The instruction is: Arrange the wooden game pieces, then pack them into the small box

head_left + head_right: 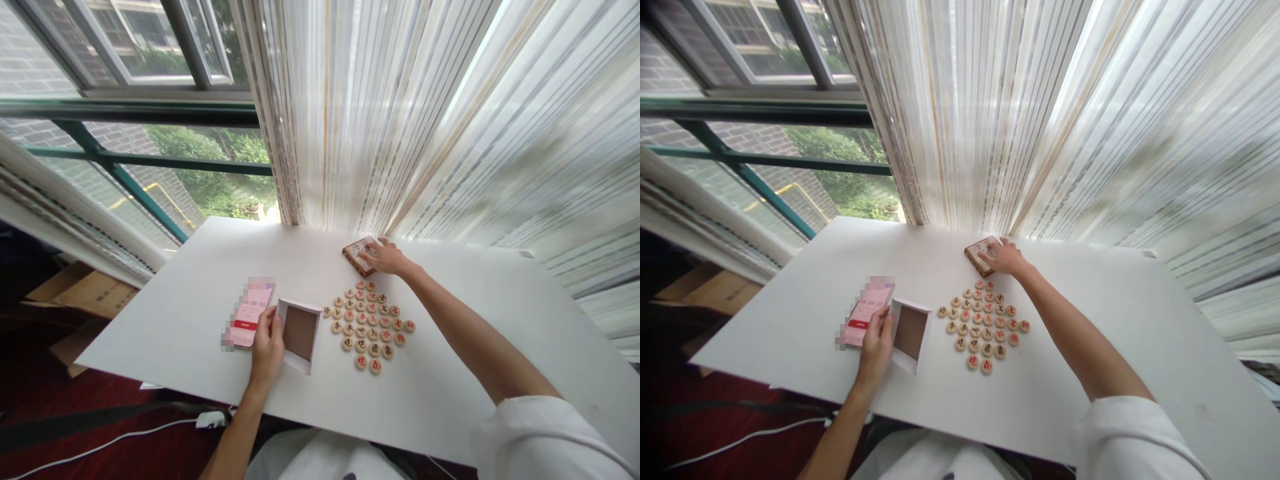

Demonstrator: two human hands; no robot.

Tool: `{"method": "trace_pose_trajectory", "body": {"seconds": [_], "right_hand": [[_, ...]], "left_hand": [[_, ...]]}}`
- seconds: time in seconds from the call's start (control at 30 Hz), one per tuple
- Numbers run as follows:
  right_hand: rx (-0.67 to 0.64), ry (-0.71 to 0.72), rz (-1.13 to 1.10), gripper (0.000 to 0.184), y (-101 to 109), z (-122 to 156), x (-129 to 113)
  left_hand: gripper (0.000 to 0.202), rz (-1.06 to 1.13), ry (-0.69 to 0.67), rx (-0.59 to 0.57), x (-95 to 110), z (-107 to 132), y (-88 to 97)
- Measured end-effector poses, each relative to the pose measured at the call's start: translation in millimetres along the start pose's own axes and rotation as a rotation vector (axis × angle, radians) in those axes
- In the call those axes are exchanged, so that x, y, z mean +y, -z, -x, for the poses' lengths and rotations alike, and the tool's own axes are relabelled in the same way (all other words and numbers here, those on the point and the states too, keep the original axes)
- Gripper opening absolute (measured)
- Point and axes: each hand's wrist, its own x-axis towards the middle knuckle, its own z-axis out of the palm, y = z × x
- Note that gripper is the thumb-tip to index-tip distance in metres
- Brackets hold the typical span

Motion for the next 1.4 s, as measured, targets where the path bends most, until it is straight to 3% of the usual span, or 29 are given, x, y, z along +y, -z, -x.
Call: {"method": "trace_pose_trajectory", "body": {"seconds": [0.17,0.4,0.67,0.83,0.97,1.13,1.27,1.4], "right_hand": [[-0.010,-0.046,0.003,0.077,-2.4,4.9,10.3],[0.104,-0.262,-0.017,0.086,-9.8,7.8,11.5],[0.107,-0.290,-0.094,0.065,-6.3,-8.8,19.1],[0.099,-0.327,-0.086,0.068,-0.8,-10.1,24.5],[0.121,-0.385,-0.046,0.078,-6.8,-4.8,16.9],[0.136,-0.381,-0.047,0.073,-14.1,-1.2,-0.7],[0.193,-0.351,-0.100,0.068,-8.1,9.8,-6.2],[0.267,-0.284,-0.187,0.056,3.3,46.3,-6.3]], "left_hand": [[0.043,-0.001,0.028,-0.002,-0.9,0.5,0.4],[0.045,0.002,0.026,-0.009,-0.2,-0.1,-0.7],[0.047,0.043,0.049,-0.015,-3.5,1.5,1.0],[0.047,0.074,0.066,-0.041,-7.1,0.6,3.9],[0.048,0.109,0.079,-0.052,-4.2,2.7,4.0],[0.051,0.112,0.038,-0.124,0.9,7.8,4.1],[0.052,0.108,0.027,-0.242,5.2,11.9,11.6],[0.051,0.097,0.025,-0.280,10.0,13.1,19.4]]}}
